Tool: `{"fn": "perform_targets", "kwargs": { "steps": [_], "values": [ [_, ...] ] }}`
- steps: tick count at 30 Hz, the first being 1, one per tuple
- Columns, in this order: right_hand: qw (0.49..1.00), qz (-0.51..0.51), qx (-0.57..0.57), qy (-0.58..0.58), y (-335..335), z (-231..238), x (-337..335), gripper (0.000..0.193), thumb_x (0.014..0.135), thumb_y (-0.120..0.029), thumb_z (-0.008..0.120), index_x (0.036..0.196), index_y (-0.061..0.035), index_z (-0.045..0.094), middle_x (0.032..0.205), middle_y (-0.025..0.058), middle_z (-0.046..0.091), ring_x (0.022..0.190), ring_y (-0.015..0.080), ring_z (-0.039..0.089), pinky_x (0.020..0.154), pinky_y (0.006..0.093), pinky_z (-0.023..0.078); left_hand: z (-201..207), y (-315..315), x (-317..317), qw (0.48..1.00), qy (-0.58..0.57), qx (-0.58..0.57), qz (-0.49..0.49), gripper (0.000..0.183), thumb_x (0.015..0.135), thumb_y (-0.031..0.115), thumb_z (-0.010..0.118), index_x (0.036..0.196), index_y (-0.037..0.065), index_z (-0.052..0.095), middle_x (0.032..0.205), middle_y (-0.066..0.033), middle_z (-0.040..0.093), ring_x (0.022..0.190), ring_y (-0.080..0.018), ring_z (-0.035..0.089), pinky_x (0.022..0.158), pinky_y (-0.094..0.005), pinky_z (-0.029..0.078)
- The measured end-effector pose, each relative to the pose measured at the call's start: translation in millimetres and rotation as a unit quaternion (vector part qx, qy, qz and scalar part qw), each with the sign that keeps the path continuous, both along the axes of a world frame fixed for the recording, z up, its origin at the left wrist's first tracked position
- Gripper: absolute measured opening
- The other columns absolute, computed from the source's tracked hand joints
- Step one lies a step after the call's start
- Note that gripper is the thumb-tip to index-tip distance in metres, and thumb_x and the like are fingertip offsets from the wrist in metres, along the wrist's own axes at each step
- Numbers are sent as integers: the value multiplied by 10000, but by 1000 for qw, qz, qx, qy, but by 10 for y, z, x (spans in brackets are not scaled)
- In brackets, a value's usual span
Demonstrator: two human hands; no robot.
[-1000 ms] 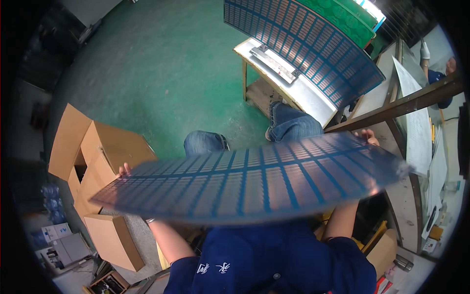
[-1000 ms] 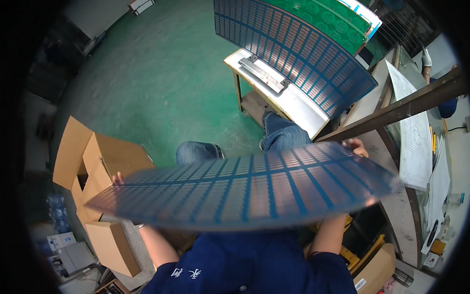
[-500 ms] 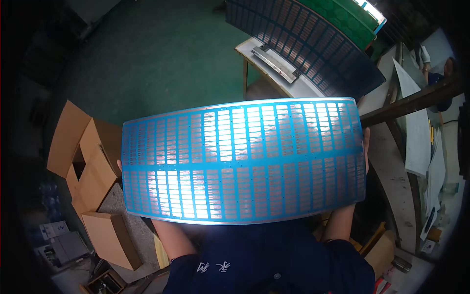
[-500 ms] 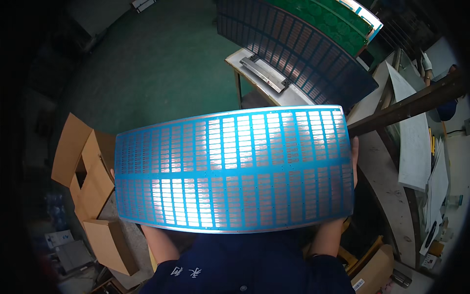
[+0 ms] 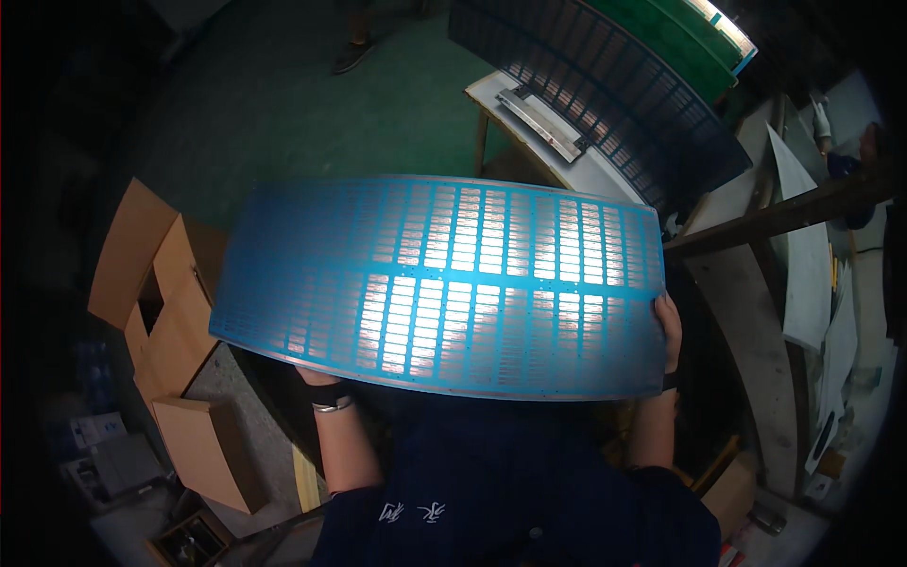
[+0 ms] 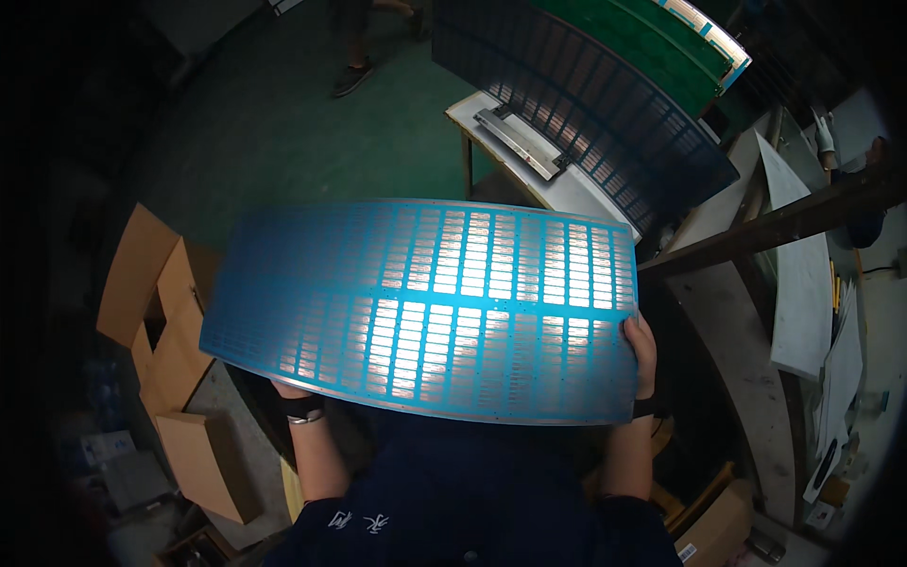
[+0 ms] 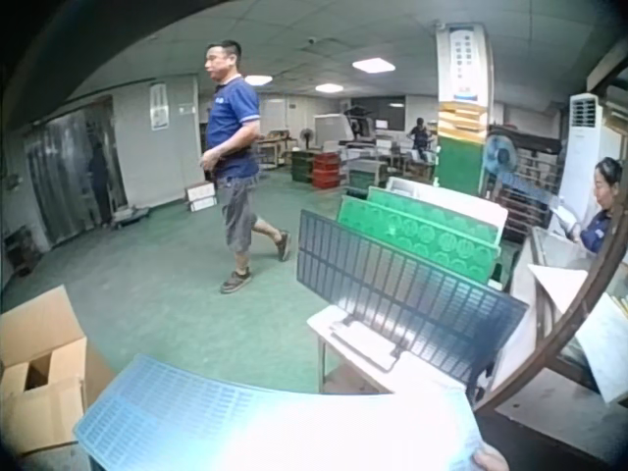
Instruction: The recorder holds and inspects a large blue-tinted perforated metal sheet, checking both sides and the edges.
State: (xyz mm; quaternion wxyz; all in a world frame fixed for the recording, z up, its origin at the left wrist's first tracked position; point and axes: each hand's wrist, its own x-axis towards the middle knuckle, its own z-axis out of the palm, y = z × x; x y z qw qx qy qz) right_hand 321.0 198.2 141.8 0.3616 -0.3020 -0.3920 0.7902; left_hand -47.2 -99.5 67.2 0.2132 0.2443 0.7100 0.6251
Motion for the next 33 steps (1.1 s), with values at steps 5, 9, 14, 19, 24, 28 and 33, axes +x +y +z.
{"fn": "perform_targets", "kwargs": {
  "steps": [5,9,14,19,24,28,33],
  "values": [
    [999,7,-11,39,-169,-126,-330,473,884,-190,484,1281,34,361,1173,147,520,1049,196,525,916,316,406,270,577,289,685,-490,539,20,520,937,416,403,1258,7,407,1290,-127,454,1166,-284,441,1001,-409,350],
    [993,50,-48,98,-434,-81,-667,512,869,-132,516,1315,4,305,1234,138,470,1134,239,478,938,369,407,652,921,741,762,-469,445,-15,487,944,344,422,1338,80,312,1331,-87,401,1180,-226,421,1004,-412,346],
    [979,124,-122,107,-607,-251,-741,523,855,-90,560,1313,-7,321,1248,125,468,1154,242,466,953,405,397,380,954,639,852,-403,332,29,441,919,67,468,1330,60,308,1243,-114,462,1118,-216,484,951,-368,424],
    [991,66,-74,85,-251,-410,-638,396,942,-155,424,1291,21,362,1157,140,552,991,208,589,834,344,500,215,870,366,877,-377,297,8,452,916,90,485,1330,47,310,1255,-115,462,1110,-217,497,932,-362,442],
    [995,76,-15,-68,-16,-308,-532,379,955,-170,399,1287,12,407,957,127,637,769,172,644,679,279,552,-40,923,138,888,-372,272,11,437,936,197,473,1320,45,331,1231,-103,488,1076,-201,522,892,-340,471],
    [951,146,146,-233,23,-318,-572,331,940,-147,443,1231,1,494,845,83,636,642,103,602,566,219,514,-299,1009,57,895,-376,238,15,444,934,223,481,1317,58,332,1218,-94,498,1060,-195,531,863,-338,489],
    [920,175,172,-307,11,-264,-683,316,929,-130,456,1204,6,530,765,51,621,544,65,553,495,188,452,-600,1028,31,891,-406,203,15,449,928,222,491,1325,83,332,1226,-81,499,1063,-200,531,873,-351,482]
  ]
}}
